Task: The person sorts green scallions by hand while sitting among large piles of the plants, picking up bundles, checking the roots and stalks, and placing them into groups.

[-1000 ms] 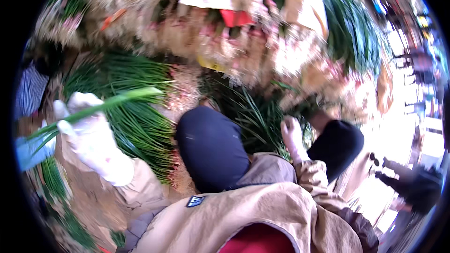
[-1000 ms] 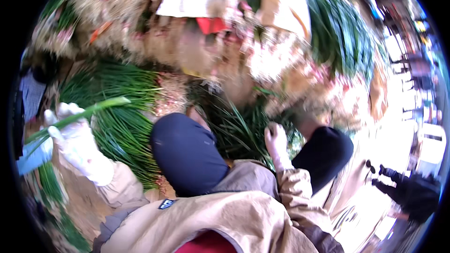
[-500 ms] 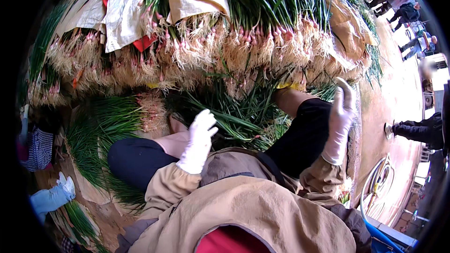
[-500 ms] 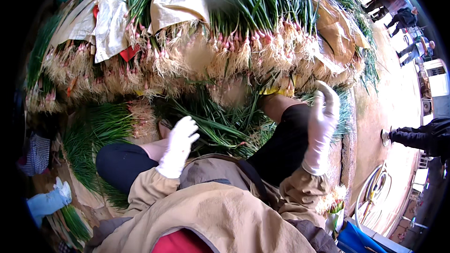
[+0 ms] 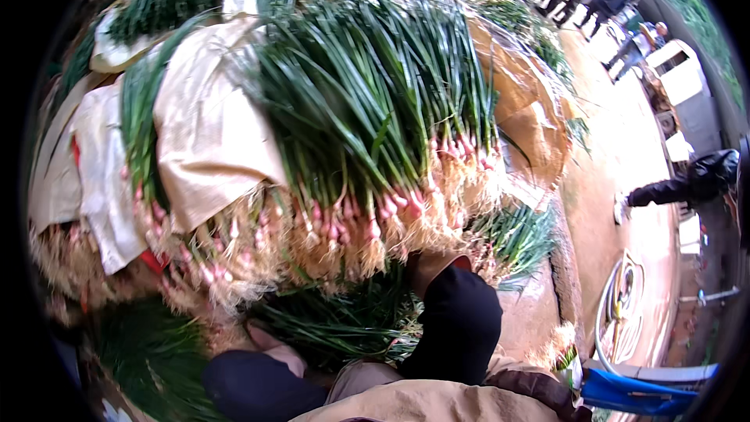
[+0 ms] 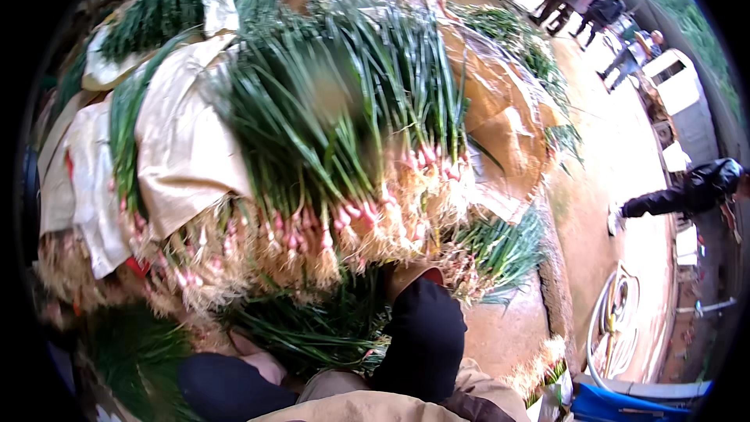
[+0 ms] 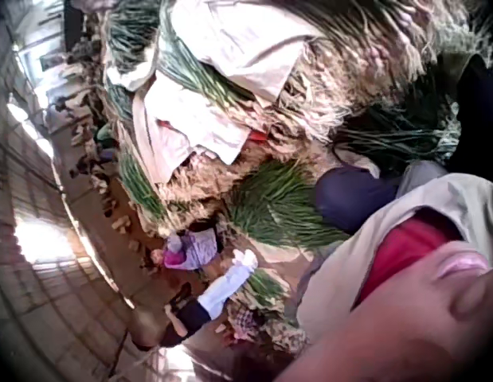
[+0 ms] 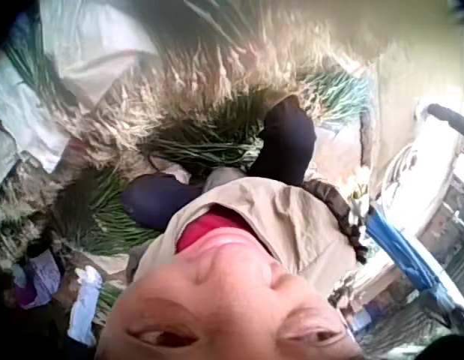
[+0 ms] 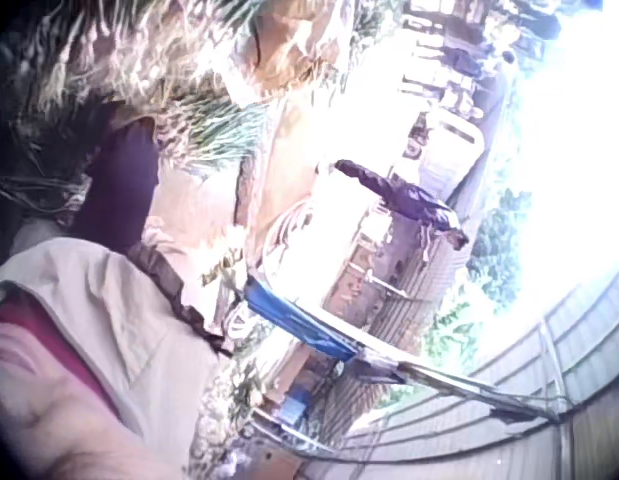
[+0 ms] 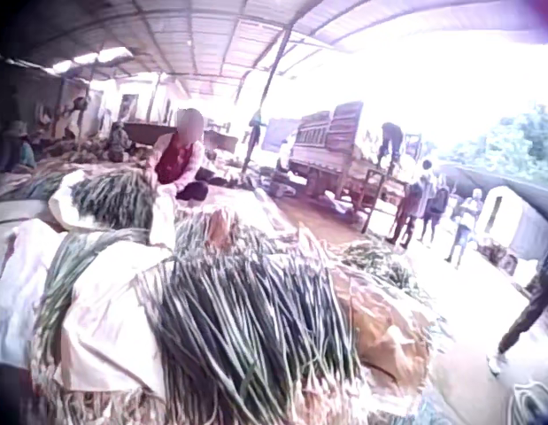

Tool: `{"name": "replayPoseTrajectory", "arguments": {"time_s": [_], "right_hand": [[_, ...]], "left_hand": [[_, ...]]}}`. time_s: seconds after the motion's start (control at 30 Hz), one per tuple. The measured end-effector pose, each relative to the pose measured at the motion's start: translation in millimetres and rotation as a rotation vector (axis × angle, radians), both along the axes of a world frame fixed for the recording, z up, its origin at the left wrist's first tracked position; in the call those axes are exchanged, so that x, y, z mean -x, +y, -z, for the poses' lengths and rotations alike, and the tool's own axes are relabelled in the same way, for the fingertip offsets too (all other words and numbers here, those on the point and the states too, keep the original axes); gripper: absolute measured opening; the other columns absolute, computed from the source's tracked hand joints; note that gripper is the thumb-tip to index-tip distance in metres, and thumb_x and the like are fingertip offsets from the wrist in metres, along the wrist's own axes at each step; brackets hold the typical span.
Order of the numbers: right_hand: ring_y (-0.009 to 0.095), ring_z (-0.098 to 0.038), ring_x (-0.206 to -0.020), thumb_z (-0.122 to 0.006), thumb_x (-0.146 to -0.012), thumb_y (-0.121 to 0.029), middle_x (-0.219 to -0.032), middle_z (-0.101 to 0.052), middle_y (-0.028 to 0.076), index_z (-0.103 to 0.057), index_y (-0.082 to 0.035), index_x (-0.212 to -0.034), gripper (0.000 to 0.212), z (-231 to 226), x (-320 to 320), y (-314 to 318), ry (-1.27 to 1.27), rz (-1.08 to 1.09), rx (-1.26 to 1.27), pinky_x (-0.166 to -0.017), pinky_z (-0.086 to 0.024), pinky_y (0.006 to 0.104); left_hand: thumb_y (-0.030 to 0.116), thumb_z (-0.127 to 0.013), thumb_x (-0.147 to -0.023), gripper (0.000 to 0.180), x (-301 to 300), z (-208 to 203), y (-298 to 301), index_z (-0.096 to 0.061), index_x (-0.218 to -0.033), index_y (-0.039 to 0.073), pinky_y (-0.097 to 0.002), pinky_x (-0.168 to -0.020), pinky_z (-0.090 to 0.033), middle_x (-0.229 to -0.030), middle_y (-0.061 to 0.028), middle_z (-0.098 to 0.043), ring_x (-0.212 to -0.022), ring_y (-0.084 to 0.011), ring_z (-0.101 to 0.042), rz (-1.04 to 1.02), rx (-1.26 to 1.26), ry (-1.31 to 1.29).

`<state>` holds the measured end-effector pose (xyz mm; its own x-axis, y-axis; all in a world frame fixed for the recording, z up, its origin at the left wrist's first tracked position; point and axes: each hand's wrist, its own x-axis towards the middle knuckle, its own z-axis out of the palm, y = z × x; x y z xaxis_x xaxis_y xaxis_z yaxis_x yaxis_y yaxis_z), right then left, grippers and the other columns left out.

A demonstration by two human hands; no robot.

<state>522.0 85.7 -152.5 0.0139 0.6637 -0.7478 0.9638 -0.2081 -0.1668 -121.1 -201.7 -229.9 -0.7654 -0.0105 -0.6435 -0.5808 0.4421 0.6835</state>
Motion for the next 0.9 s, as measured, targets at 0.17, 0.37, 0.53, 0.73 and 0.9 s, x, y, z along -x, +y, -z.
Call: {"name": "replayPoseTrajectory", "arguments": {"time_s": [0.17, 0.37, 0.53, 0.73, 0.9], "right_hand": [[0.025, -0.063, -0.096, -0.049, -0.095, -0.028, -0.102, -0.067, 0.014, -0.063, -0.001, -0.104, 0.032, -1, 13, -4, 0.008, 0.081, 0.048, -0.088, -0.047, 0.0341], [0.028, -0.063, -0.094, -0.05, -0.095, -0.033, -0.099, -0.067, 0.016, -0.064, 0.0, -0.101, 0.036, 22, 4, 16, 0.044, 0.006, 0.034, -0.086, -0.048, 0.0352], [0.03, -0.064, -0.092, -0.05, -0.094, -0.037, -0.097, -0.067, 0.018, -0.065, 0.001, -0.099, 0.04, 6, -8, 79, 0.077, -0.087, -0.109, -0.084, -0.048, 0.0362], [0.035, -0.063, -0.085, -0.048, -0.094, -0.037, -0.088, -0.066, 0.019, -0.065, -0.003, -0.091, 0.038, -184, 41, 197, 0.134, -0.197, -0.798, -0.08, -0.048, 0.0427], [0.032, -0.066, -0.087, -0.046, -0.094, -0.041, -0.091, -0.068, 0.015, -0.068, -0.007, -0.101, 0.041, -216, 179, 178, 0.293, -0.669, -0.25, -0.08, -0.051, 0.0416]], "left_hand": [[0.016, -0.044, -0.097, 0.03, -2, 20, 42, -0.057, -0.118, 0.0, -0.0325, -0.1, -0.041, -0.117, -0.015, -0.06, -0.111, -0.0211, -0.057, 0.092, 0.097, -0.085], [0.017, -0.044, -0.098, 0.031, 4, -36, 23, -0.056, -0.119, -0.001, -0.0322, -0.101, -0.041, -0.119, -0.0149, -0.059, -0.112, -0.0211, -0.057, 0.104, 0.064, 0.03], [0.019, -0.043, -0.098, 0.032, -6, -184, 38, -0.056, -0.12, -0.001, -0.0319, -0.102, -0.04, -0.12, -0.0148, -0.059, -0.113, -0.021, -0.056, 0.132, -0.182, 0.338], [0.019, -0.045, -0.099, 0.029, -108, -308, 132, -0.057, -0.114, -0.003, -0.0325, -0.096, -0.046, -0.108, -0.0131, -0.063, -0.103, -0.02, -0.061, 0.571, -0.648, 0.613], [0.036, -0.059, -0.092, 0.038, -225, -152, 196, -0.061, -0.107, 0.001, -0.0332, -0.08, -0.052, -0.099, -0.0125, -0.068, -0.09, -0.0222, -0.067, 0.966, -0.487, -0.374]]}}
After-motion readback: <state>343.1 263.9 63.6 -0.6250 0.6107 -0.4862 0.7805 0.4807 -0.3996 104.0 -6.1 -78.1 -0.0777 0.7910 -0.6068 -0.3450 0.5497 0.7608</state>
